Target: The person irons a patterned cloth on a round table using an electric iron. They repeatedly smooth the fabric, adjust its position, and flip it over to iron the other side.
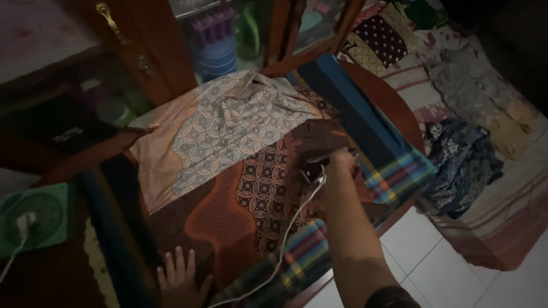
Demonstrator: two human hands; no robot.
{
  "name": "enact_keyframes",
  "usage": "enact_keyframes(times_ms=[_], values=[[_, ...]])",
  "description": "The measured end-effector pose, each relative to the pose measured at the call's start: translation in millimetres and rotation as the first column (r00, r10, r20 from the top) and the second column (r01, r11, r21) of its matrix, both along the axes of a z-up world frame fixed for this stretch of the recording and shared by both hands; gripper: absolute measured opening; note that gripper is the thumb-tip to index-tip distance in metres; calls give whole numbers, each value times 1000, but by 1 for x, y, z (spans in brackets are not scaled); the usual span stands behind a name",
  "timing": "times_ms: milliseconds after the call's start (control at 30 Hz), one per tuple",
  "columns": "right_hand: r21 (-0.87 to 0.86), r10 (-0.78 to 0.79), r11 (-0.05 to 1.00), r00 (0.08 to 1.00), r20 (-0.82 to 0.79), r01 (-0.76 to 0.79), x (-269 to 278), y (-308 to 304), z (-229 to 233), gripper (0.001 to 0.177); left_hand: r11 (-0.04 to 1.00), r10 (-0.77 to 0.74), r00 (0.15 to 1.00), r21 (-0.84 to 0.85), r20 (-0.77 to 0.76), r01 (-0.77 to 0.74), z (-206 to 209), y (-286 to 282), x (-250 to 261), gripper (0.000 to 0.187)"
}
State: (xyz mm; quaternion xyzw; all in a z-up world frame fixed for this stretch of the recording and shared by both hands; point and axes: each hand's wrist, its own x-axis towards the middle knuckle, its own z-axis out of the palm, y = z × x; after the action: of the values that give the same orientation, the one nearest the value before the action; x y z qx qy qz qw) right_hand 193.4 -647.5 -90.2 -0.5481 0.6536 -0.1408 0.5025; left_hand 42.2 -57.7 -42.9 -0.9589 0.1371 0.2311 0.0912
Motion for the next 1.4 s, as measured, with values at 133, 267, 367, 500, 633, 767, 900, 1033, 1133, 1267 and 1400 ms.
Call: enact_keyframes(times_ms=[133, 267, 367, 500, 633, 767, 900, 1033, 1133, 1267, 1400], values=[[131, -105, 987, 992, 66, 96, -2, -3, 13, 57, 1000, 22, 995, 5, -96, -21, 4, 0, 7, 95], [122, -30, 992, 1000, -6, 31, -4, 3, 21, 59, 1000, 21, 983, -5, -181, -22, 13, -1, 14, 95], [114, -1, 994, 1000, 15, -1, -10, 17, 21, 61, 999, 39, 976, 41, -215, -31, 17, -5, 16, 95], [152, 84, 984, 995, 44, -90, -13, 37, 23, 65, 996, 65, 951, 70, -304, -46, 12, -4, 21, 97], [93, 170, 980, 983, 75, -177, -12, 44, 23, 67, 990, 45, 946, 139, -320, 0, -18, 3, 21, 100], [-17, 222, 975, 974, -36, -223, -1, 30, 14, 67, 892, 67, 857, -416, 512, 179, -54, 9, -3, 98], [16, 177, 984, 984, -12, -177, 13, 8, 1, 66, 968, -95, 991, 224, -98, 115, -72, 17, 3, 99], [22, 186, 982, 978, 93, -189, 27, -13, -6, 61, 973, -58, 994, 217, -94, 77, -61, 11, 4, 94], [69, 105, 990, 973, 204, -122, 37, -23, -6, 52, 991, 28, 932, -135, 362, 23, -41, -7, 10, 87], [128, 45, 990, 985, 169, -67, 43, -34, 8, 50, 983, 167, 963, 111, -212, -146, -6, -44, 52, 84], [91, 95, 991, 994, 53, -99, 46, -40, 20, 48, 988, 150, 988, -46, 27, -149, 26, -75, 73, 80]])
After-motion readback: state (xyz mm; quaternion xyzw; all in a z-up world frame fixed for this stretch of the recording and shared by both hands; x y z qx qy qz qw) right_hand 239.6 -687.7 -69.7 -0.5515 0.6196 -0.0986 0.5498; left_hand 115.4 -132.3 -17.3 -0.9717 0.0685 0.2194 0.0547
